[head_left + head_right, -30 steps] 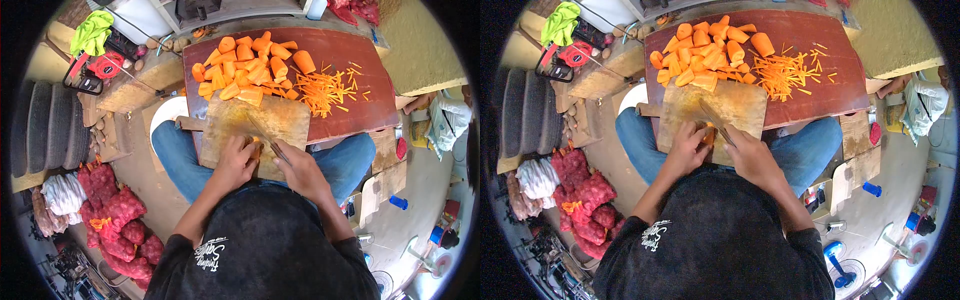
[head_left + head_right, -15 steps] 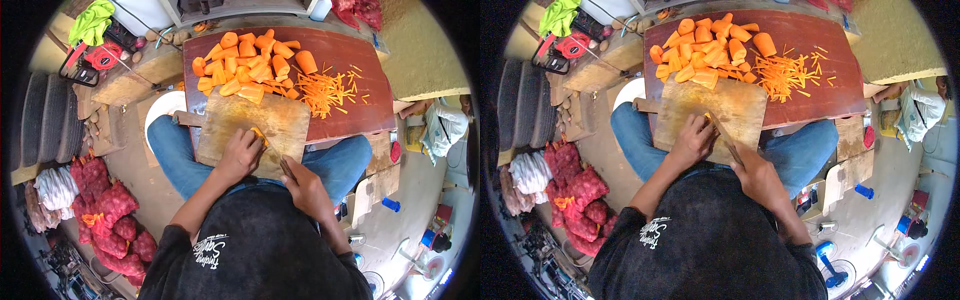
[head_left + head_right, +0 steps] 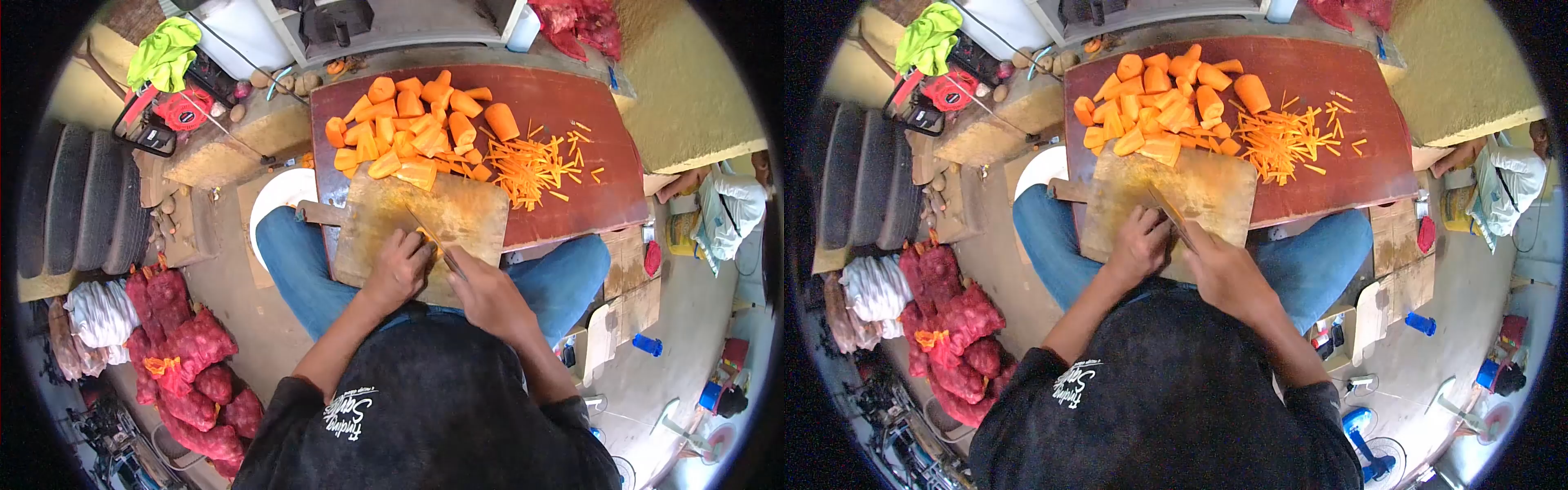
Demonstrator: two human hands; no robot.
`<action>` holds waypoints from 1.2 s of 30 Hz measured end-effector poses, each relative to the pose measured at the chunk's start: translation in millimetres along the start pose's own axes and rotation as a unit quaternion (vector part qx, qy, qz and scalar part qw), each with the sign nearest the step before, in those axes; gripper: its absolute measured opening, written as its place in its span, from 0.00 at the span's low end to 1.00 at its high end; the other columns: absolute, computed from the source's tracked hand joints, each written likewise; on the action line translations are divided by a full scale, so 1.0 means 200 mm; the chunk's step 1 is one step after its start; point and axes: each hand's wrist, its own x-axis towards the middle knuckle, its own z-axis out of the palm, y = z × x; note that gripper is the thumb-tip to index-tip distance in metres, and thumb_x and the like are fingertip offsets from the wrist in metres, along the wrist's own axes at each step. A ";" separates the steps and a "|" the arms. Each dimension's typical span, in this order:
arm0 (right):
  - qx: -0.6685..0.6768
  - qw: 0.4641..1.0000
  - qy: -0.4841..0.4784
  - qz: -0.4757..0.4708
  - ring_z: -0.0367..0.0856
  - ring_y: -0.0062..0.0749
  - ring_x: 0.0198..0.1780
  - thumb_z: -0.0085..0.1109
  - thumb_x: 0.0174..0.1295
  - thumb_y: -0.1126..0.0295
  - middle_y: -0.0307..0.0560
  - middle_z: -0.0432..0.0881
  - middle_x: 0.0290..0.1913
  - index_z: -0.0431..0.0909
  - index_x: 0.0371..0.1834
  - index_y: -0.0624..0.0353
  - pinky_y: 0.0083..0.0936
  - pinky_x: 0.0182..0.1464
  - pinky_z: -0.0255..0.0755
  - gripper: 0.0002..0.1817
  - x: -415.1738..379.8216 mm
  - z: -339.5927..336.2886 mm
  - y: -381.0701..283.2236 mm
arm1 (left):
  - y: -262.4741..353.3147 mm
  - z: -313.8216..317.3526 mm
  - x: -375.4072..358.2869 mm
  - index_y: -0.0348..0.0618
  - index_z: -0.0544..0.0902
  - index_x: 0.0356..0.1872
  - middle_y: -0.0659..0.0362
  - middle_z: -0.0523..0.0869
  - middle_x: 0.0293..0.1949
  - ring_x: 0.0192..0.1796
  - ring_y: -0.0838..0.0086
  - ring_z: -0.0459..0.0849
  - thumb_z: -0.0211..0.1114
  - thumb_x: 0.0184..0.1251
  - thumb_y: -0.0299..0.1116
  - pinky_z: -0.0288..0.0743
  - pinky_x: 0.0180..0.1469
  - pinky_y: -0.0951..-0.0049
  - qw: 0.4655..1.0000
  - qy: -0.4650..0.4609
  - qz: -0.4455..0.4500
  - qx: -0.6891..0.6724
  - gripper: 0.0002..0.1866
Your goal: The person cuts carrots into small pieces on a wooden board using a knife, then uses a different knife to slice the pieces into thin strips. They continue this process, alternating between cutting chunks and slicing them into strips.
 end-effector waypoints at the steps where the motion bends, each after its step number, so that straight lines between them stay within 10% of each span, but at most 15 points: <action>1: 0.001 1.000 -0.005 0.005 0.85 0.75 0.59 0.60 0.81 0.71 0.74 0.87 0.55 0.74 0.73 0.63 0.55 0.57 0.81 0.21 -0.03 -0.02 -0.01 | 0.00 0.00 -0.01 0.36 0.89 0.52 0.50 0.83 0.46 0.47 0.52 0.81 0.76 0.58 0.23 0.81 0.48 0.56 1.000 0.003 -0.004 0.001 0.19; 36: -0.020 0.999 -0.027 0.021 0.85 0.74 0.61 0.62 0.78 0.73 0.73 0.87 0.56 0.73 0.73 0.62 0.56 0.58 0.80 0.22 -0.13 0.01 -0.05 | 0.01 0.00 -0.01 0.40 0.89 0.48 0.55 0.86 0.49 0.50 0.55 0.80 0.77 0.56 0.29 0.74 0.51 0.54 0.998 0.011 -0.007 0.064 0.17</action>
